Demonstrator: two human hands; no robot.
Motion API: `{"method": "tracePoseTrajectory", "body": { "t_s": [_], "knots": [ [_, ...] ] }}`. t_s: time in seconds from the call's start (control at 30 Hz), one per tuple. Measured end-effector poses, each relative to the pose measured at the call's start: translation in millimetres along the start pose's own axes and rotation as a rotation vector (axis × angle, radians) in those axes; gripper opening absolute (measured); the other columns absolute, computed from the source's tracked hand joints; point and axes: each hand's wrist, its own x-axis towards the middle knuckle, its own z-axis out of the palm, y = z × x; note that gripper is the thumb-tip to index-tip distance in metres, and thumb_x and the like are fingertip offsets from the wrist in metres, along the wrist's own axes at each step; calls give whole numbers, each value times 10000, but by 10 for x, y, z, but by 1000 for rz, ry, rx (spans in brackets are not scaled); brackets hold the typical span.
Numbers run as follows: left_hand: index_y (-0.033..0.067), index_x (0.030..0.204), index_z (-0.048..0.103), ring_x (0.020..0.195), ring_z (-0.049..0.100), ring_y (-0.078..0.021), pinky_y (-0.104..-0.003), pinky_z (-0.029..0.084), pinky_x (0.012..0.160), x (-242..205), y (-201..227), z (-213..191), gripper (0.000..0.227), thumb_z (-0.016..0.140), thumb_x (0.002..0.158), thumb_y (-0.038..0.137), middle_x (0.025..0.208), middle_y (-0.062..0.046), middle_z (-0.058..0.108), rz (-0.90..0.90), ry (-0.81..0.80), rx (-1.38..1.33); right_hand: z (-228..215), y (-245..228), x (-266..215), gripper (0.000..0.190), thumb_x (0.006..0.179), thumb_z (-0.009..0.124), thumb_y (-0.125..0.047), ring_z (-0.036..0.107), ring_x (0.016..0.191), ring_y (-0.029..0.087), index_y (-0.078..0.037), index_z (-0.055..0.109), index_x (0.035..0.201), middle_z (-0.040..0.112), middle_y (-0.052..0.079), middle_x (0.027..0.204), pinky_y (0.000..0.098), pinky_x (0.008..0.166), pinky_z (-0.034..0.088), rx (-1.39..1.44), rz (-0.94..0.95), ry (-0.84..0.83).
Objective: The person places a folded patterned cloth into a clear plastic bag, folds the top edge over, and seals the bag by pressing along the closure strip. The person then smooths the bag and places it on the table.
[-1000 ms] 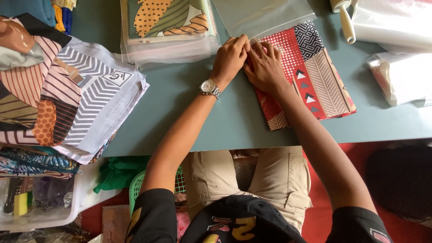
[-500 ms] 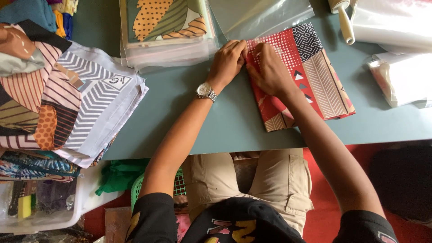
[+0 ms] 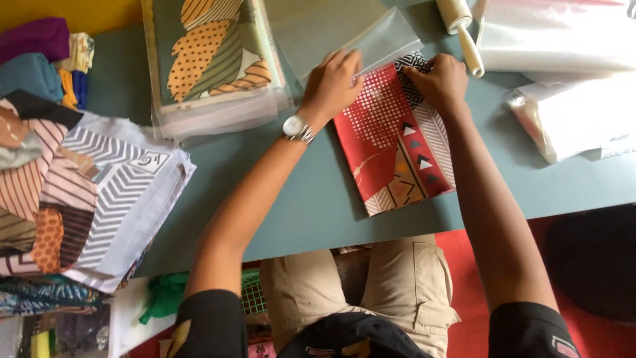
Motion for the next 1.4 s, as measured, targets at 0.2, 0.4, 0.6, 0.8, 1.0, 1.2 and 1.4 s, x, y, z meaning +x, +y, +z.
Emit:
{"method": "tracePoseTrajectory", "body": {
  "t_s": [0.2, 0.4, 0.6, 0.8, 1.0, 1.2, 1.4],
  "knots": [
    [145, 959, 423, 706, 608, -238, -376, 483, 447, 560, 185, 369, 410, 786, 773, 105, 808, -37, 567, 184, -76, -11, -36, 79, 49, 517, 783, 917, -564, 604, 729, 271, -88, 715, 807, 692, 60, 774, 464, 589, 425, 162, 1, 4],
    [94, 986, 495, 557, 662, -272, -410, 509, 410, 648, 131, 637, 447, 598, 736, -262, 708, -67, 654, 146, -195, -25, -36, 37, 81, 332, 929, 785, -437, 641, 736, 255, -111, 726, 920, 736, 45, 856, 452, 603, 441, 220, -33, -59],
    [85, 786, 635, 638, 669, -295, -438, 541, 526, 617, 98, 737, 294, 490, 807, -170, 713, -110, 700, 34, -140, -154, -142, 47, 7, 185, 904, 784, -255, 632, 770, 187, -103, 761, 1005, 760, 37, 911, 399, 668, 467, 401, -183, -54],
    [108, 814, 603, 695, 614, -266, -426, 481, 524, 508, 121, 724, 266, 521, 801, -145, 746, -36, 683, 107, -38, -120, -228, 13, -92, 120, 953, 778, -192, 513, 725, 126, -81, 742, 980, 711, 5, 845, 350, 646, 411, 515, -331, -36],
    [104, 807, 618, 717, 600, -239, -397, 483, 559, 449, 124, 635, 228, 570, 803, -119, 760, -22, 687, 168, 5, -155, -153, 38, -72, 305, 938, 816, -251, 603, 877, 249, -47, 741, 1153, 655, 123, 1153, 380, 792, 487, 535, -357, -10],
    [55, 951, 744, 855, 673, -239, -365, 587, 657, 364, 150, 613, 247, 639, 824, -129, 936, -61, 764, 219, 63, -135, -475, -230, -277, 155, 1010, 751, -145, 565, 686, 24, -66, 729, 878, 648, -51, 766, 225, 577, 459, 835, -71, -246],
    [13, 1044, 745, 875, 646, -244, -339, 592, 645, 217, 297, 586, 215, 669, 862, -75, 956, -83, 721, 243, 77, -10, -467, -158, -401, 435, 999, 768, -169, 324, 542, 37, -118, 547, 628, 418, -85, 584, 268, 489, 239, 666, 32, -264]
  ]
}}
